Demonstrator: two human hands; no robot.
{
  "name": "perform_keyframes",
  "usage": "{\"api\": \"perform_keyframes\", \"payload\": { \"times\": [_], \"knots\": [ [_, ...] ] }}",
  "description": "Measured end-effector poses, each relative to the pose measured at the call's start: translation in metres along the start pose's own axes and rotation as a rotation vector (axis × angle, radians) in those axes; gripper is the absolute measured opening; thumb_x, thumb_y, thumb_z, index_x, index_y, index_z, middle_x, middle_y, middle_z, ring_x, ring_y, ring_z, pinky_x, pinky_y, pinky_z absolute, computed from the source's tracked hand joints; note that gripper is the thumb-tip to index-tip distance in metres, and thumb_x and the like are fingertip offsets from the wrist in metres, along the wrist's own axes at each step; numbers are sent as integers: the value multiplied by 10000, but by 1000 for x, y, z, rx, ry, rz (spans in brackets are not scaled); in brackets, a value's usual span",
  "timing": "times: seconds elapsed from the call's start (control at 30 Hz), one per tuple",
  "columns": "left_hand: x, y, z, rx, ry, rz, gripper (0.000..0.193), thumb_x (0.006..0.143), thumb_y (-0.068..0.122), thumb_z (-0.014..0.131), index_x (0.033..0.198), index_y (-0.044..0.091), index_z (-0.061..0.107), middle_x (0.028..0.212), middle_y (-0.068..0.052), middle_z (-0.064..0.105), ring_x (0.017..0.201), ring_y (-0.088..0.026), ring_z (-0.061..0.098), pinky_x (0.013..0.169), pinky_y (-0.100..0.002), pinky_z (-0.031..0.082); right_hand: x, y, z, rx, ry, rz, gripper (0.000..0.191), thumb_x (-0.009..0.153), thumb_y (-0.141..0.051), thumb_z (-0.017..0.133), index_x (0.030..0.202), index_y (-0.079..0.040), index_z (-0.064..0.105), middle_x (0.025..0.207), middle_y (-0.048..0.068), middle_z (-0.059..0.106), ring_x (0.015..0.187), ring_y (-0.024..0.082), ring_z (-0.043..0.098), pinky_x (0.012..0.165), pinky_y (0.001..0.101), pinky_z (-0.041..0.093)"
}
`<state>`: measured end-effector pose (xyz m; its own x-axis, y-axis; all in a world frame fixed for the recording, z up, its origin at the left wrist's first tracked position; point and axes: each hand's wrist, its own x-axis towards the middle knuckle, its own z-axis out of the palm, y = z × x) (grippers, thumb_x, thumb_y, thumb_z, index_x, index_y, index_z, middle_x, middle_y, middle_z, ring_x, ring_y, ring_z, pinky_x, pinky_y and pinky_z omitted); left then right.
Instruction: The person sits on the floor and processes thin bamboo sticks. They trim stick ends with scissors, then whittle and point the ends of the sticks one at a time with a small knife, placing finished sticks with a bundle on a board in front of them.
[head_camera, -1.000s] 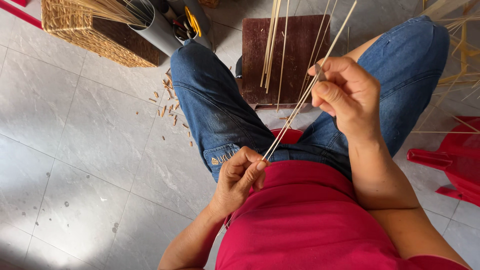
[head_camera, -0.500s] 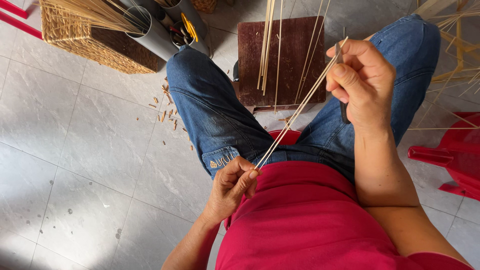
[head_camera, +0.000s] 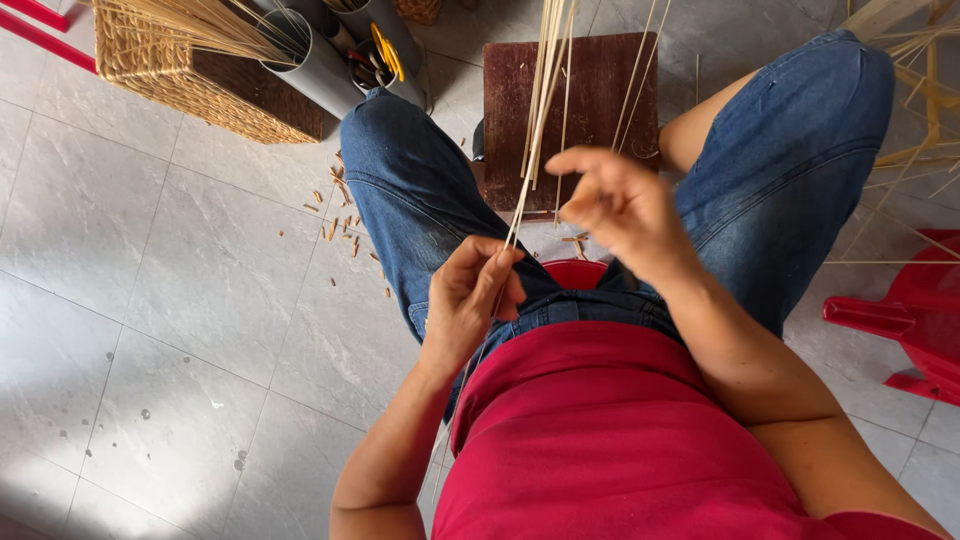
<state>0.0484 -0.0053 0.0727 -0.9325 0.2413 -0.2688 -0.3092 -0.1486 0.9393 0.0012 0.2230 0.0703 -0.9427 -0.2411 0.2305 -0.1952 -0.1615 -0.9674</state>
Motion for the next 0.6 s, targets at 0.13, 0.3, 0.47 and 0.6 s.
{"api": "perform_keyframes", "payload": {
  "times": [0.13,0.3,0.47,0.6],
  "knots": [
    [17,1,15,10,-67,-4,251,1081,218,560,1170,-2,642,758,-33,649,574,-47,570,529,-193,485,0,9,13,-113,-14,91,126,1021,-143,698,1095,-40,705,785,-47,587,664,-8,522,594,151,438],
    [23,-8,11,90,-188,-11,343,1095,216,490,1362,37,608,876,-7,662,633,-36,601,580,-185,522,25,17,-24,29,153,149,125,1056,-169,666,980,-71,683,899,21,723,530,5,456,434,174,373],
    [26,-16,-5,126,-217,-86,306,1088,162,522,1321,13,653,870,-18,671,653,-44,599,594,-189,510,56,3,-114,39,323,112,87,1104,-87,681,1036,-33,688,914,76,706,541,26,462,500,186,343],
    [54,-17,1,145,-182,-87,269,1079,164,535,1244,9,680,830,-28,681,618,-52,600,566,-192,496,83,5,-178,-148,371,-9,77,1066,-31,648,994,-22,674,894,67,691,611,69,513,562,229,401]
  ]
}}
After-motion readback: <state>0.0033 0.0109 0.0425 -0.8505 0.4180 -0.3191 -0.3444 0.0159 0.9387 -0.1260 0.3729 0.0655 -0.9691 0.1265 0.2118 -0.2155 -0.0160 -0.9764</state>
